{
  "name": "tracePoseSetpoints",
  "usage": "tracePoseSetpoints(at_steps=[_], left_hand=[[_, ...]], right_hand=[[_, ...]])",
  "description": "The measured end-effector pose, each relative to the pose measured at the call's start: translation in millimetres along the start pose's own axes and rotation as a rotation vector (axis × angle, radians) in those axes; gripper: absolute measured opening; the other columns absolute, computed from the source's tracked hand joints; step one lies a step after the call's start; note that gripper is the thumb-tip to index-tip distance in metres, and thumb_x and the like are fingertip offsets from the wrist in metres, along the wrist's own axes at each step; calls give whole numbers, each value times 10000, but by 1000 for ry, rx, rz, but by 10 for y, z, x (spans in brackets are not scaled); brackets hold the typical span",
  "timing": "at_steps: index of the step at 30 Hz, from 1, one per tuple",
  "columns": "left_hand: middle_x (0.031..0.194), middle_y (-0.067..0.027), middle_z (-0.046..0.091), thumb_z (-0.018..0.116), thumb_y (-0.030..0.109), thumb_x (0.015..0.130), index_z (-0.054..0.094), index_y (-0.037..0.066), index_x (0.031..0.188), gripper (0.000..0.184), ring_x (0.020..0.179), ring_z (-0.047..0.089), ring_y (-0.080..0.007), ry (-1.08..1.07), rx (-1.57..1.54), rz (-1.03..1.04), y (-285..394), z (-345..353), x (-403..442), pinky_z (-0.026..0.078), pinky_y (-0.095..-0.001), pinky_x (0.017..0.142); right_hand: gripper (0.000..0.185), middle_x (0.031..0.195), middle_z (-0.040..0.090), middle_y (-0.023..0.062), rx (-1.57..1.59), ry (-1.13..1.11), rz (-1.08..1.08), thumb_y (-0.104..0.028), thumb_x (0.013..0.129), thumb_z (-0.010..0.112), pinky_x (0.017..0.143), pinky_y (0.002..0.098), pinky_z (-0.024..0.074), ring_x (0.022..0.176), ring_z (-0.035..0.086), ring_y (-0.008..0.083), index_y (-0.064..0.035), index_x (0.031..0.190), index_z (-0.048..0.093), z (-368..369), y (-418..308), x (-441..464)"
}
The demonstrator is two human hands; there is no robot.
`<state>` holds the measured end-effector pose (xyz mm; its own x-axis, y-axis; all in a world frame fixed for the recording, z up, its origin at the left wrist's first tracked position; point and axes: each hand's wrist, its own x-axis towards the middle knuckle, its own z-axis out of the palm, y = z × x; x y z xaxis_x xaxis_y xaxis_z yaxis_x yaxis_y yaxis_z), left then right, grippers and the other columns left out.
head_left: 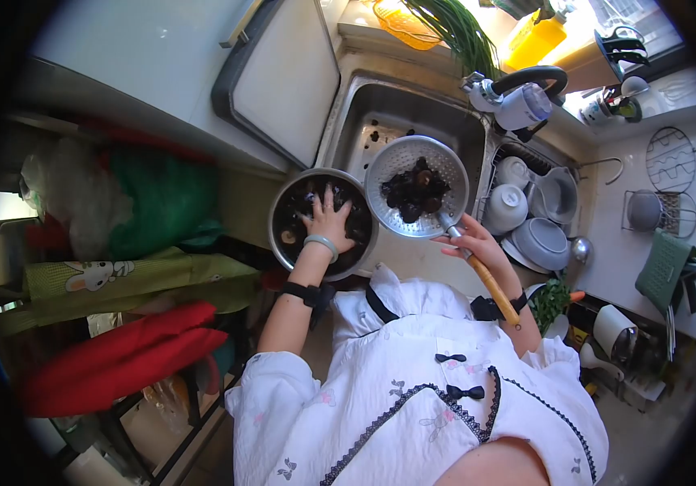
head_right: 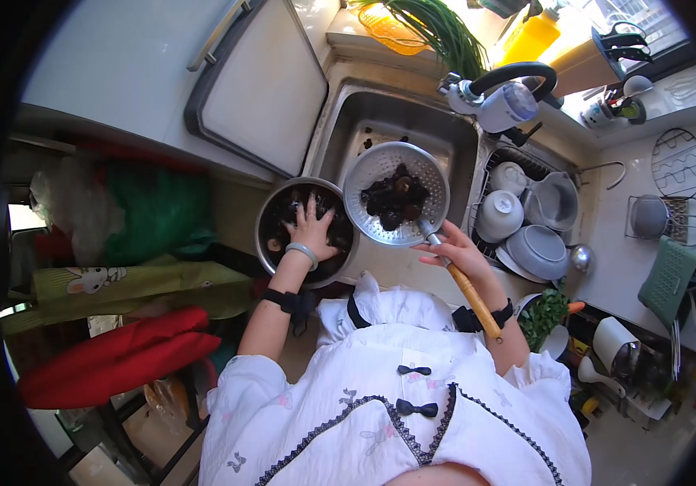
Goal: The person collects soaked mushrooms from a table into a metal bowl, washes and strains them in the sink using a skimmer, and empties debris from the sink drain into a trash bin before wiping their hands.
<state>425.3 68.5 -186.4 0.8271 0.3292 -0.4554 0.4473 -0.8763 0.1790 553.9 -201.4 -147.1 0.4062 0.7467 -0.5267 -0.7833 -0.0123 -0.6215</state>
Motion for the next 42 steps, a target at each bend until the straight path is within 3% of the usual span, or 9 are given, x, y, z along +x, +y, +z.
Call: tracePoseSetpoints(at_steps=[3, 6, 10, 12, 25, 31, 36, 38, 42], left_hand=[[1390, -186, 143, 722, 200, 579, 394, 210, 1255, 751, 1225, 253, -428, -24, -2, -54, -105, 151, 135, 361, -586, 873], [1211, -258, 405, 654, 65, 617, 477, 151, 1170, 587, 988, 507, -421, 27, -139, -24, -258, 240, 290, 437, -413, 859], [1076, -237, 506, 649, 60, 603, 546, 124, 1054, 467, 954, 528, -374, 81, -311, 19, -411, 245, 392, 448, -389, 831], [917, -178, 568, 639, 46, 584, 571, 86, 899, 324, 893, 544, -347, 314, -439, 41, -444, 212, 352, 453, -370, 793], [737, -69, 526, 636, 16, 573, 531, 64, 783, 240, 719, 537, -227, 638, -824, 177, -99, -680, -287, 443, -316, 667], [896, -138, 520, 645, 32, 590, 530, 76, 868, 304, 737, 541, -305, 722, -724, 371, 544, -764, 31, 454, -360, 681], [1150, -141, 441, 670, 237, 658, 536, 152, 1024, 399, 1047, 449, -334, 455, -352, 232, 834, -503, 138, 414, -422, 823], [1245, -123, 390, 630, 347, 710, 528, 201, 1107, 436, 1170, 323, -346, 485, -122, 273, 853, -352, 140, 280, -486, 944], [1296, -122, 361, 603, 379, 742, 528, 237, 1147, 435, 1221, 259, -362, 472, -203, 265, 832, -417, 37, 164, -474, 992]], right_hand=[[618, 1213, 439, 183, -10, -9, -10, 112, 767, 431, 764, 292, 530, 1031, 529, 313, -63, 1330, 243, -7, 1, -15], [612, 1215, 437, 185, 22, -5, 4, 108, 768, 437, 763, 293, 531, 1023, 534, 315, -63, 1326, 252, -45, 11, -8], [596, 1215, 437, 186, 60, 0, 1, 101, 772, 441, 764, 289, 530, 1028, 532, 313, -60, 1319, 265, -36, -14, -17], [571, 1219, 433, 184, 87, 26, 17, 89, 779, 443, 761, 284, 530, 1034, 530, 308, -53, 1308, 280, 30, -38, -47], [509, 1171, 449, 169, -7, -79, 85, 65, 796, 441, 796, 298, 519, 1041, 525, 292, -35, 1274, 299, 217, -21, 154], [507, 1173, 450, 171, -16, -158, 132, 73, 798, 432, 805, 301, 518, 1035, 527, 298, -37, 1274, 299, 304, 58, 263], [507, 1173, 457, 163, 17, -165, 148, 71, 804, 426, 799, 302, 520, 1033, 529, 302, -57, 1279, 303, 346, 49, 237], [509, 1178, 456, 161, 22, -150, 142, 68, 805, 428, 795, 301, 520, 1034, 529, 302, -63, 1281, 303, 303, 74, 243], [528, 1198, 445, 156, 9, -186, 144, 58, 805, 436, 786, 298, 520, 1047, 521, 299, -72, 1294, 287, 277, 65, 237]])
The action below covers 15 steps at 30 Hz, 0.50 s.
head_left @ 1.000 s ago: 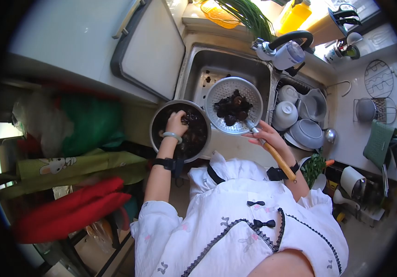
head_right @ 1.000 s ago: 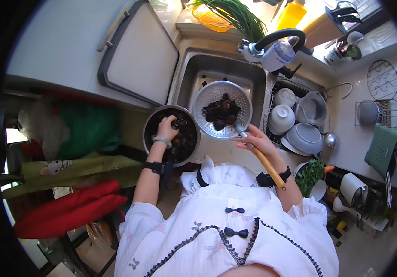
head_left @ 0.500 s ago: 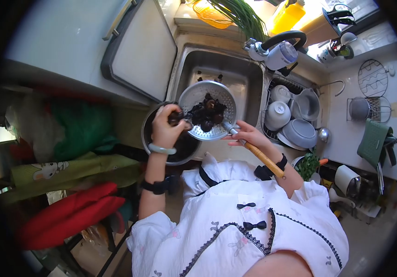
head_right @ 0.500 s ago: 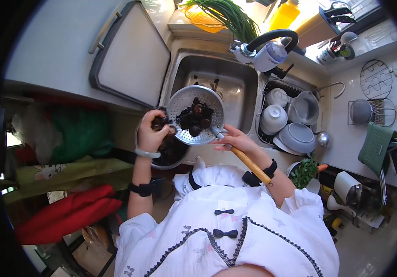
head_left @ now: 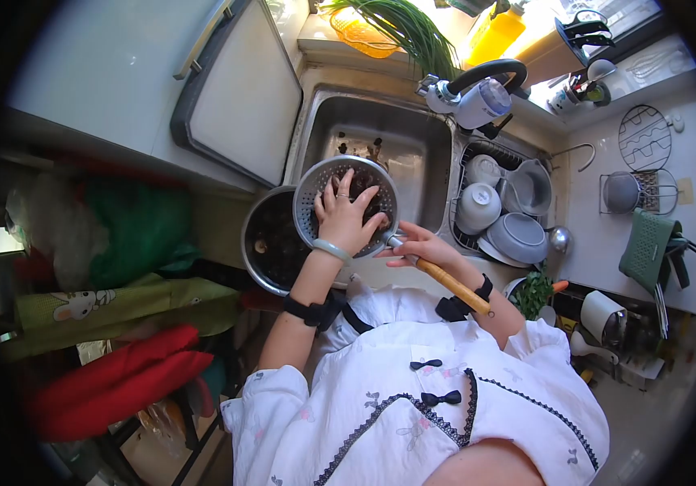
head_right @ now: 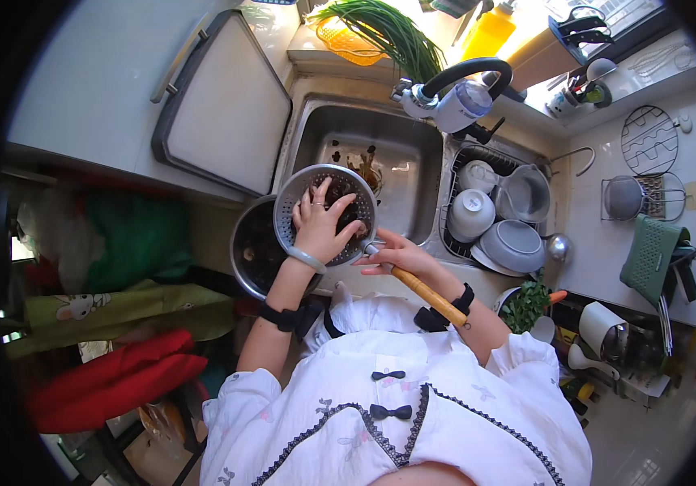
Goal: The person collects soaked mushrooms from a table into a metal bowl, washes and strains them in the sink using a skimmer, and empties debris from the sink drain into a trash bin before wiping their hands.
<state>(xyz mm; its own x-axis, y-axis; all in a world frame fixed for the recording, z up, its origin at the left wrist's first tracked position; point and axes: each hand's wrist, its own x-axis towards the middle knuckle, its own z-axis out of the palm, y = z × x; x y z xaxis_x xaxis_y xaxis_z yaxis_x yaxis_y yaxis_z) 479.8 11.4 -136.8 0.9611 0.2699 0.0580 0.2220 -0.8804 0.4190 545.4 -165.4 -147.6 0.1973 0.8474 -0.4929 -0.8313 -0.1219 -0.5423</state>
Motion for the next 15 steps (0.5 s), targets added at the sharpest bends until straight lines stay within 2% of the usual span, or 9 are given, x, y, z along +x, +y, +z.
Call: tracePoseSetpoints(at_steps=[3, 5, 7, 8, 9, 11, 12, 13, 15], left_hand=[[1285, -148, 404, 602, 355, 754, 563, 205, 1119, 396, 1207, 324, -347, 73, -215, 77, -182, -232, -17, 178, -503, 988], [1133, -163, 538, 591, 149, 790, 557, 41, 1094, 324, 1049, 512, -297, 268, -599, 94, -313, -465, -35, 361, -382, 919], [1066, -143, 570, 554, 87, 821, 538, 8, 1081, 272, 955, 575, -226, 325, -691, -176, -600, -485, -188, 447, -317, 816], [1024, -136, 585, 540, 61, 827, 539, 1, 1070, 250, 887, 599, -205, 353, -649, -230, -840, -399, -274, 465, -295, 774], [1070, -161, 552, 571, 146, 817, 519, 4, 1095, 316, 962, 561, -251, 238, -634, -362, -1042, -349, -375, 436, -332, 832], [1155, -201, 480, 613, 307, 775, 462, 17, 1165, 509, 1067, 476, -319, 85, -95, -342, -1365, -128, -599, 373, -384, 907], [1247, -236, 373, 639, 459, 698, 360, 47, 1263, 753, 1149, 371, -376, -33, -21, -453, -1397, -43, -676, 310, -417, 955], [1301, -246, 293, 666, 487, 656, 254, 98, 1332, 882, 1156, 350, -407, -57, -75, -456, -1329, -44, -707, 312, -436, 952], [1313, -266, 232, 714, 450, 625, 176, 166, 1366, 959, 1165, 330, -425, -179, 46, -488, -1095, -68, -709, 302, -463, 955]], right_hand=[[534, 1205, 441, 158, 17, 3, -16, 58, 804, 437, 787, 298, 519, 1055, 515, 302, -65, 1298, 276, 21, -49, -12], [535, 1206, 439, 160, 24, 14, -35, 60, 803, 435, 788, 299, 519, 1059, 513, 304, -59, 1299, 272, -1, -72, -19], [530, 1204, 440, 165, 2, 46, -46, 69, 800, 432, 791, 299, 518, 1060, 511, 309, -44, 1293, 274, -67, -91, -42], [533, 1201, 440, 169, 17, 42, -56, 80, 793, 430, 792, 305, 518, 1057, 512, 313, -36, 1289, 274, -120, -81, -45], [533, 1201, 440, 169, 21, 36, -55, 80, 793, 430, 792, 305, 518, 1057, 512, 313, -36, 1289, 274, -143, -85, -64], [536, 1200, 440, 170, 39, 86, -107, 87, 787, 436, 794, 313, 518, 1052, 515, 319, -35, 1285, 279, -171, -78, -107], [542, 1212, 433, 173, 44, 102, -120, 91, 782, 441, 783, 310, 522, 1045, 518, 327, -34, 1285, 283, -192, -77, -124], [542, 1212, 433, 173, 47, 93, -113, 91, 782, 441, 783, 310, 522, 1045, 518, 327, -34, 1285, 283, -221, -73, -139], [550, 1228, 422, 176, 119, 107, -118, 96, 779, 443, 765, 295, 529, 1039, 520, 333, -36, 1289, 288, -271, -72, -174]])
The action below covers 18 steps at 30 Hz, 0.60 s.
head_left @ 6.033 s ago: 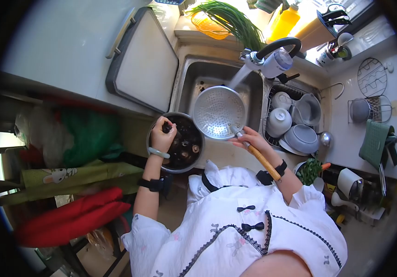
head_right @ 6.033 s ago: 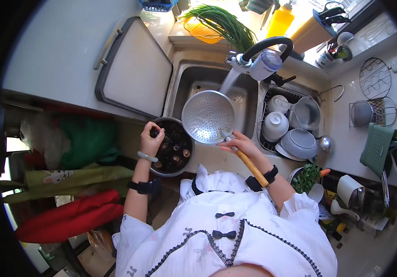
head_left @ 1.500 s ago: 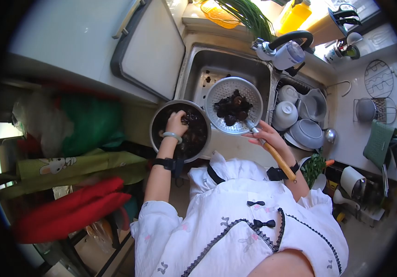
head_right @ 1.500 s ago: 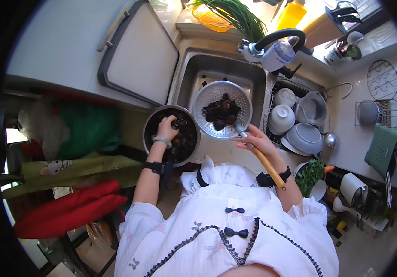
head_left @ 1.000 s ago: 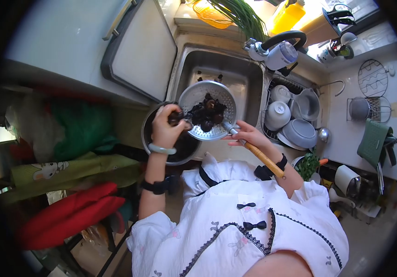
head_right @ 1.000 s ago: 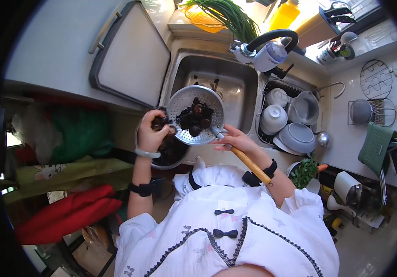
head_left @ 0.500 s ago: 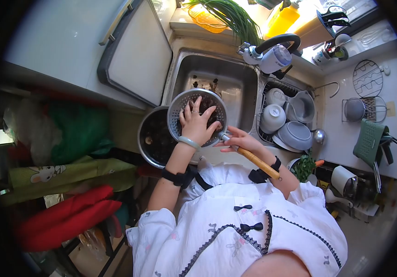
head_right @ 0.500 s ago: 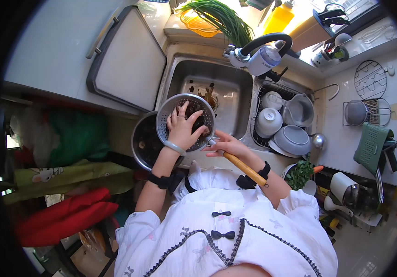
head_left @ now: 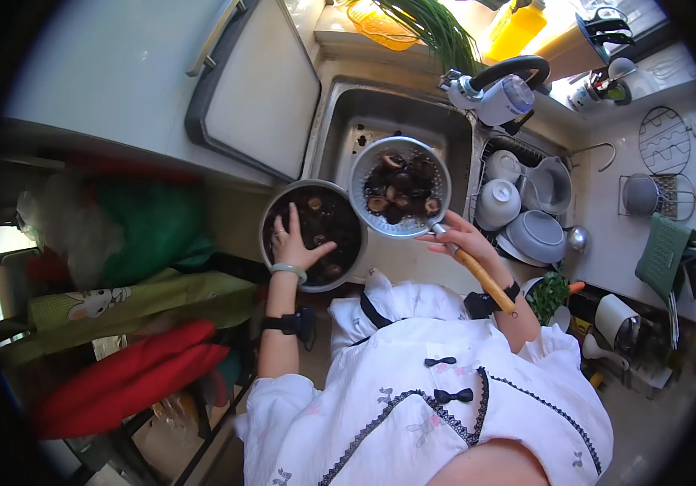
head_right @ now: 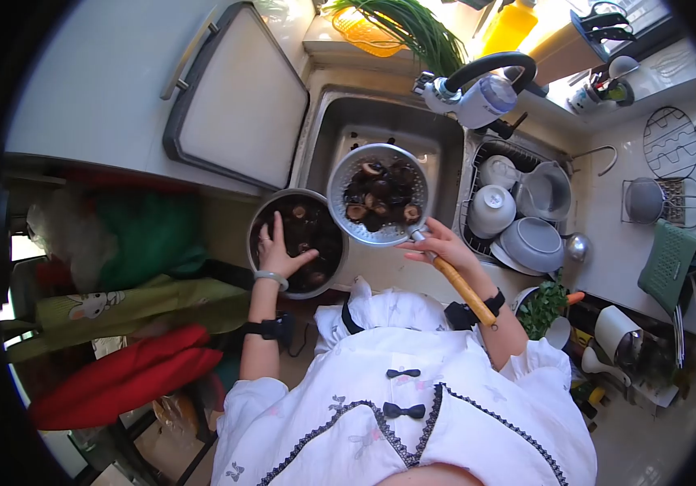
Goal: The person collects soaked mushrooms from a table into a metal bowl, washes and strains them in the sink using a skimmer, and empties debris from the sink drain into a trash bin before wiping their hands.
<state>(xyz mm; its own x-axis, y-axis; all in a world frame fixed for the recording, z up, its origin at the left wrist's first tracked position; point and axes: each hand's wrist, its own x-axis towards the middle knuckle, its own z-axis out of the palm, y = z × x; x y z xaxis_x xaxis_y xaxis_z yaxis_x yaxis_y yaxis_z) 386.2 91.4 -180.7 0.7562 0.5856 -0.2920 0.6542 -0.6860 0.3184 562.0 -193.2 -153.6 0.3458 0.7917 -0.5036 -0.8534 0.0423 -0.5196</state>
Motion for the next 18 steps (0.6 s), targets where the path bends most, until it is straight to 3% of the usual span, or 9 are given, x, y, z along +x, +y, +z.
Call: tracePoseSetpoints(at_steps=[1, 3, 6, 7, 8, 10, 14, 18], left_hand=[[1313, -266, 232, 714, 450, 625, 176, 166, 1366, 959, 1165, 330, -425, -2, -2, -3, 123, 1, -27, 302, -463, 955], [1344, -251, 182, 750, 391, 588, 183, 206, 1361, 976, 1186, 311, -419, -205, 112, -156, 312, 25, -16, 333, -483, 932], [1358, -240, 158, 755, 283, 582, 239, 196, 1339, 920, 1193, 310, -406, -298, 200, -84, 270, 246, 103, 388, -478, 890], [1310, -254, 257, 722, 188, 608, 342, 161, 1275, 768, 1094, 422, -415, -218, 167, -16, 204, 346, 116, 437, -466, 835], [1310, -254, 257, 722, 188, 608, 342, 161, 1275, 768, 1094, 422, -415, -214, 167, -18, 127, 455, 159, 437, -466, 835], [1163, -240, 441, 688, 156, 647, 461, 155, 1165, 566, 950, 527, -392, -108, 19, 27, 27, 544, 233, 463, -447, 780], [992, -218, 536, 654, 103, 653, 534, 124, 1025, 391, 824, 562, -386, -42, -116, 100, -108, 520, 287, 469, -427, 742], [789, -157, 576, 659, 59, 622, 573, 59, 783, 183, 752, 565, -352, 267, -400, 224, -139, 376, 299, 461, -398, 671]], right_hand=[[563, 1240, 410, 187, 28, 37, 0, 109, 774, 429, 754, 283, 534, 1044, 515, 342, -39, 1298, 284, 11, -7, -29], [568, 1239, 410, 190, 48, 62, 1, 115, 771, 423, 757, 282, 534, 1043, 515, 342, -40, 1300, 285, -1, -2, -71], [576, 1236, 410, 194, 58, 86, -1, 124, 765, 413, 760, 281, 533, 1038, 518, 339, -40, 1303, 286, -35, -10, -101], [580, 1235, 410, 197, 50, 91, -3, 128, 762, 410, 761, 280, 533, 1034, 521, 337, -40, 1304, 287, -44, -6, -105], [580, 1235, 410, 197, 49, 87, -2, 128, 762, 410, 761, 280, 533, 1034, 521, 337, -40, 1304, 287, -46, -5, -106], [582, 1239, 408, 186, 34, 97, 7, 123, 763, 418, 758, 279, 534, 1022, 530, 331, -40, 1306, 286, -53, 1, -117], [581, 1247, 405, 176, 17, 88, -13, 110, 768, 429, 752, 270, 535, 1026, 527, 331, -44, 1309, 282, -58, 28, -113], [566, 1257, 403, 154, -14, 45, -13, 94, 774, 441, 777, 290, 524, 1039, 523, 319, -44, 1300, 287, -2, 20, -114]])
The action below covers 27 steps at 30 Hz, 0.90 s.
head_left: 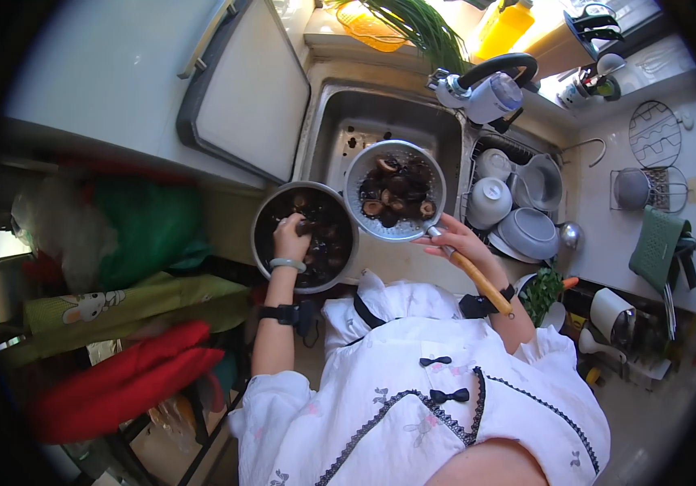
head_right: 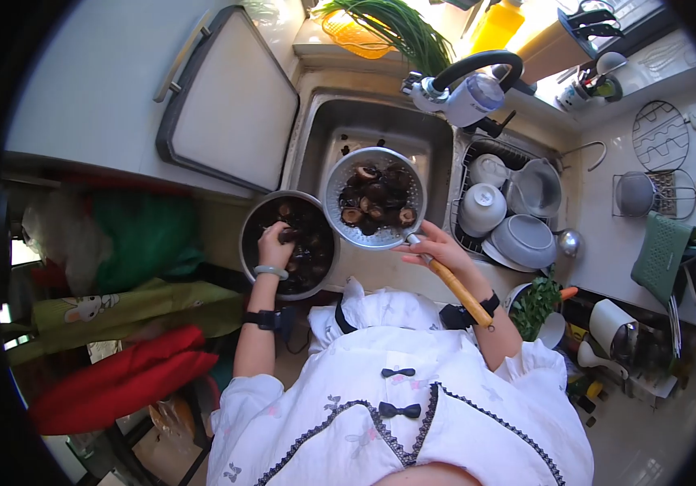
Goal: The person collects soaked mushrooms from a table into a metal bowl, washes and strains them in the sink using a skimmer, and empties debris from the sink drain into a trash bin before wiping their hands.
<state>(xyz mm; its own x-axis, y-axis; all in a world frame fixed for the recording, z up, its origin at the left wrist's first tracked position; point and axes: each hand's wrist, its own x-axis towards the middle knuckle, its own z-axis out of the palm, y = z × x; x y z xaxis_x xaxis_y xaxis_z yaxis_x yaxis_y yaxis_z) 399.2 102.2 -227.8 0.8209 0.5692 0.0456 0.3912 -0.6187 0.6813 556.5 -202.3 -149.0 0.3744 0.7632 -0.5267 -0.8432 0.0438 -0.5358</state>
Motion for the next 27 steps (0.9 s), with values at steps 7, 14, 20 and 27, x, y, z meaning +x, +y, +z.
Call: tracePoseSetpoints(at_steps=[7, 14, 20, 27], left_hand=[[763, -107, 568, 671, 16, 600, 567, 56, 804, 233, 732, 571, -283, 118, -86, 20, 87, -255, -14, 460, -350, 647], [790, -69, 580, 681, 4, 622, 563, 47, 834, 247, 748, 586, -193, 95, -315, -4, 515, -387, 161, 460, -289, 671], [803, -39, 572, 637, -59, 634, 540, 39, 854, 260, 765, 572, -135, 48, -590, 192, 1259, -88, 501, 450, -249, 716], [979, -123, 495, 642, 46, 599, 551, 103, 895, 315, 884, 523, -312, -76, 84, 281, 1650, 291, 440, 453, -387, 699]], right_hand=[[520, 1248, 407, 154, -35, -14, 10, 86, 781, 439, 803, 314, 512, 1060, 513, 315, -34, 1267, 295, 20, 12, 39], [491, 1189, 453, 168, -72, -63, 25, 70, 798, 445, 814, 317, 508, 1040, 524, 312, -24, 1258, 304, 78, 37, 125], [516, 1193, 448, 182, -89, -94, 96, 68, 800, 438, 815, 304, 506, 1051, 517, 306, -30, 1282, 284, 205, 28, 176], [567, 1190, 449, 193, -73, -133, 74, 82, 785, 421, 806, 313, 509, 1055, 514, 313, -54, 1309, 254, 172, 48, 182]])
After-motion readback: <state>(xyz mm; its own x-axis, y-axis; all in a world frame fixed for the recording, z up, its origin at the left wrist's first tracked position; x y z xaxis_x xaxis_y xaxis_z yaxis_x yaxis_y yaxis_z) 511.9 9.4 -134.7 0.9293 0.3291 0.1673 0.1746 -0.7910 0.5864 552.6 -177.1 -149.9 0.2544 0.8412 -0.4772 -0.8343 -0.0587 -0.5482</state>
